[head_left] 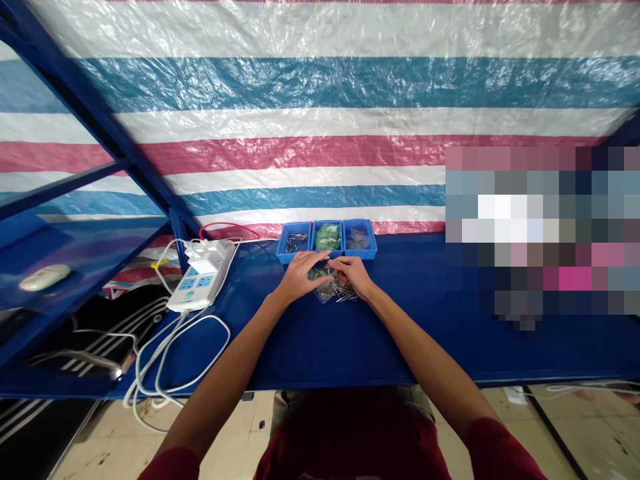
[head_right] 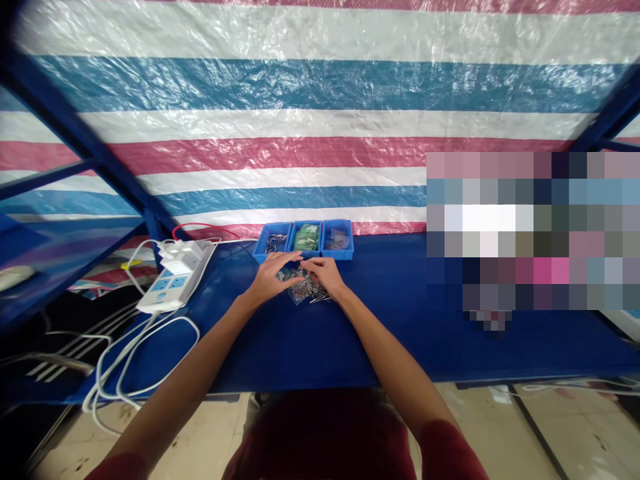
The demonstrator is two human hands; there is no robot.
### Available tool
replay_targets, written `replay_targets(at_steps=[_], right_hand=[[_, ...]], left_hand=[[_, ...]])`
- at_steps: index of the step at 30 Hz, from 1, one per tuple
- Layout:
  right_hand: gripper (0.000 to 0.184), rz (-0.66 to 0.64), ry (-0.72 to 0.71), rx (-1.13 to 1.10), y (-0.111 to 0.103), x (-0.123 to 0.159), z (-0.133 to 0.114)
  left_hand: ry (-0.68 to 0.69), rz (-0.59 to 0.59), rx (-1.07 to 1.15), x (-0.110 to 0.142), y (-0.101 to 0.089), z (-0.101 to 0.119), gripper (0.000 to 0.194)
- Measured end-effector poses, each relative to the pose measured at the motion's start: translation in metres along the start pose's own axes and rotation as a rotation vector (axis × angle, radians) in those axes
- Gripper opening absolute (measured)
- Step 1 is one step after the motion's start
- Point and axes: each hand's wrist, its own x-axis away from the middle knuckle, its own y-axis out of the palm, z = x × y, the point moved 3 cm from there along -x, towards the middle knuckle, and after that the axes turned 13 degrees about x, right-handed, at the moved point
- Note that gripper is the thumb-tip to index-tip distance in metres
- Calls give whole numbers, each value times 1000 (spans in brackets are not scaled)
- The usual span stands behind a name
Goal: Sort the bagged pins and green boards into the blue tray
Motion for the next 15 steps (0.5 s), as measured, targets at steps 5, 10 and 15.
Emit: replay_targets(at_steps=[5, 10, 15], right_hand=[[27, 17, -19, -45, -1, 0, -1], [24, 54, -12, -76, -3, 1, -3], [24, 62, -24, -67, -2, 1, -4]], left_hand=[[-20, 25, -40, 0, 0, -2, 52], [-110, 100, -124, 2, -2, -10, 32], [-88, 38, -53, 1, 2, -9, 29]])
